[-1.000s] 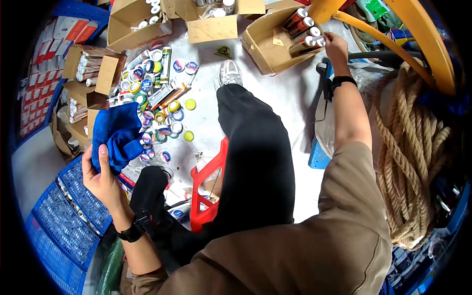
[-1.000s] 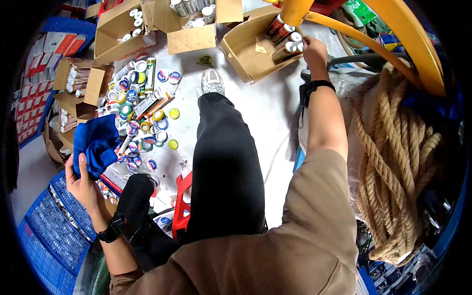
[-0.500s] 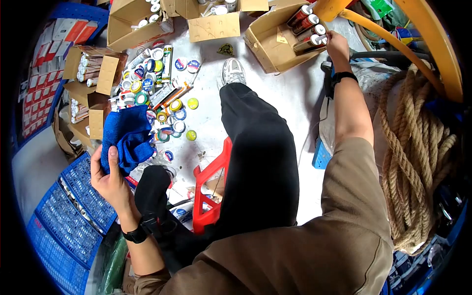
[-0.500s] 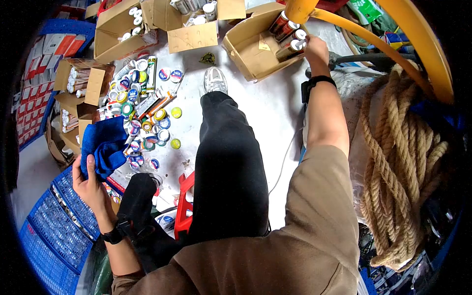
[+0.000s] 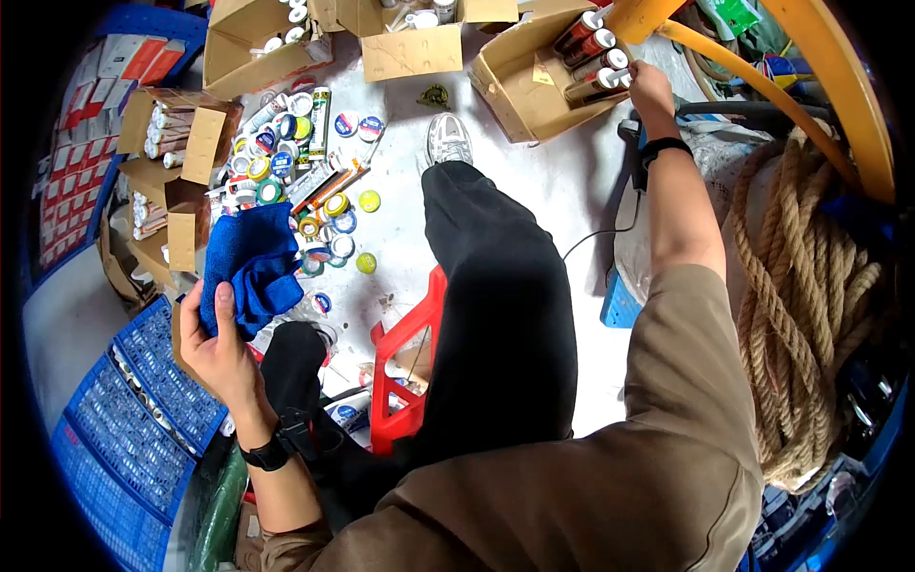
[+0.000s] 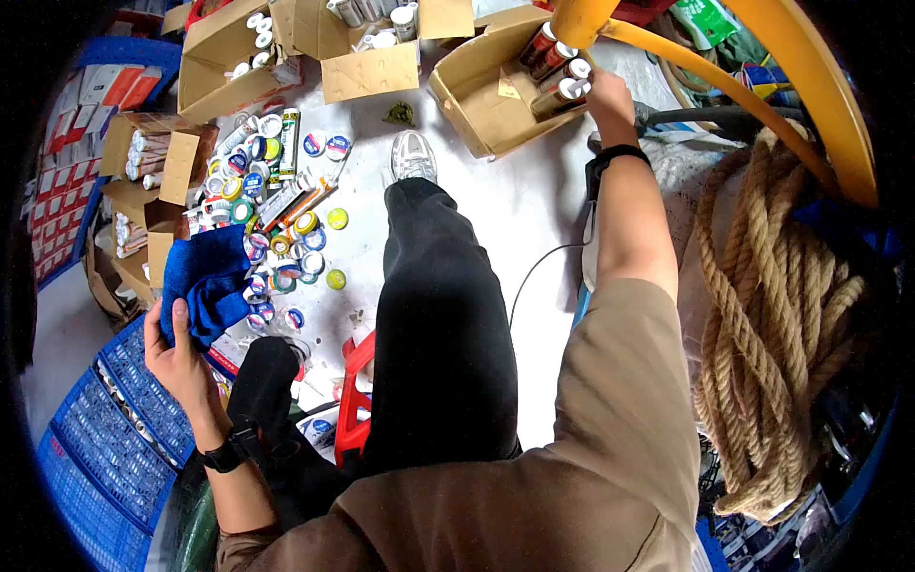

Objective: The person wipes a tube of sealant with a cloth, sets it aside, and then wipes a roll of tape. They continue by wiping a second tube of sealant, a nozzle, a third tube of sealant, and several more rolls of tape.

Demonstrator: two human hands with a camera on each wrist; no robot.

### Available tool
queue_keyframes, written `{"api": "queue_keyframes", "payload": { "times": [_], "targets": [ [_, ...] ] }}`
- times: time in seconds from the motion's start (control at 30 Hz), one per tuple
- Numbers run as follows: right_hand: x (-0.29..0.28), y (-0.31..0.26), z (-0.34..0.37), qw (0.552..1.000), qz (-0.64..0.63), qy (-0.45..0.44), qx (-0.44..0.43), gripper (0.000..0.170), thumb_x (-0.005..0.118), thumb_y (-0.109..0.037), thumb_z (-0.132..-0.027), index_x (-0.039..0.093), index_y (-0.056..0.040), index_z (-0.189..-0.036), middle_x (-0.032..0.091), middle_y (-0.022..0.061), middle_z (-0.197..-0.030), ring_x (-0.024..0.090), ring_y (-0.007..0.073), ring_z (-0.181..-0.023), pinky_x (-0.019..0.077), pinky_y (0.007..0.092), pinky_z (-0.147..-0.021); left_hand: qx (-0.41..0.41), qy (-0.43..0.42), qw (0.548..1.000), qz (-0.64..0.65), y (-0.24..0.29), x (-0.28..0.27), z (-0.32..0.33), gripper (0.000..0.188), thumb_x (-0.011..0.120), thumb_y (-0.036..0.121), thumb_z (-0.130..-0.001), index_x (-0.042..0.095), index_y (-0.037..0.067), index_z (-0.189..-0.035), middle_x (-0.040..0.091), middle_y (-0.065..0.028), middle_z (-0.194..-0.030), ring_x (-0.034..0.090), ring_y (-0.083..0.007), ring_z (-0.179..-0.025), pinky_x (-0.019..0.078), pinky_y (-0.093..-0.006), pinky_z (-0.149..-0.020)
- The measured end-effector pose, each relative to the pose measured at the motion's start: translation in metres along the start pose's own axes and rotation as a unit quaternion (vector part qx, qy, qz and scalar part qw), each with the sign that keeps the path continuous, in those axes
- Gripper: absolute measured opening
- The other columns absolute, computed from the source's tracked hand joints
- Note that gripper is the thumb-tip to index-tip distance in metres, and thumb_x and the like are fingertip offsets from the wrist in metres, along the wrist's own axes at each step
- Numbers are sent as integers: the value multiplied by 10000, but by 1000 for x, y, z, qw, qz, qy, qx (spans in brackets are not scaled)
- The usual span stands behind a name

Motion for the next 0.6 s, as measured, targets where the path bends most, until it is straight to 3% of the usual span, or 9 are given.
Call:
{"api": "queue_keyframes", "payload": {
  "times": [0.17, 0.23, 0.37, 0.43, 0.57, 0.6],
  "targets": [
    [5, -5, -9, 996, 50, -28, -74, 319, 478, -330, -983, 676, -95, -1069, 672, 222, -994, 626, 431, -949, 491, 520, -821, 0, -4, 1000, -6, 1, -3, -2, 207, 704, 73, -907, 646, -39, -1071, 667, -56, -982, 594, -87, -855, 477, -222, -808],
    [4, -9, -5, 990, 99, -80, -52, 391, 456, -407, -993, 684, -95, -1049, 672, 239, -986, 624, 441, -952, 490, 527, -821, 3, -3, 1000, -9, 2, -4, -1, 209, 704, 75, -907, 646, -39, -1072, 667, -56, -982, 593, -87, -855, 476, -221, -808],
    [-3, -16, -3, 993, 86, -77, -4, 467, 415, -442, -1001, 688, -63, -1011, 675, 247, -983, 624, 448, -958, 494, 525, -830, -6, -1, 1000, 2, -6, -5, 0, 212, 705, 79, -908, 645, -40, -1073, 665, -57, -987, 592, -88, -858, 475, -222, -812],
    [-2, -13, -6, 992, 107, -60, 32, 514, 392, -447, -994, 706, -50, -903, 679, 257, -999, 649, 434, -956, 508, 520, -845, -5, -1, 1000, -1, -7, -6, 0, 213, 704, 79, -908, 643, -40, -1074, 664, -57, -990, 592, -88, -859, 475, -223, -812],
    [12, -7, -13, 991, 108, -72, 36, 495, 389, -448, -992, 689, -54, -972, 675, 261, -1023, 643, 433, -985, 503, 508, -871, -11, -2, 1000, 1, -9, -7, 1, 217, 698, 73, -912, 637, -43, -1084, 664, -60, -996, 593, -86, -866, 475, -223, -812],
    [11, -1, -10, 993, 78, -47, 77, 474, 388, -439, -993, 672, -61, -1010, 672, 260, -1043, 639, 426, -1002, 495, 505, -880, -11, -1, 1000, 0, -9, -7, 0, 216, 696, 71, -912, 635, -43, -1085, 664, -61, -997, 594, -85, -867, 475, -223, -812]
  ]
}}
Point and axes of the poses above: each hand's wrist, its own z-axis away from the middle knuckle, its own x-axis out of the palm, y = z × x, the point moved 8 cm from there along -z, towards the middle knuckle
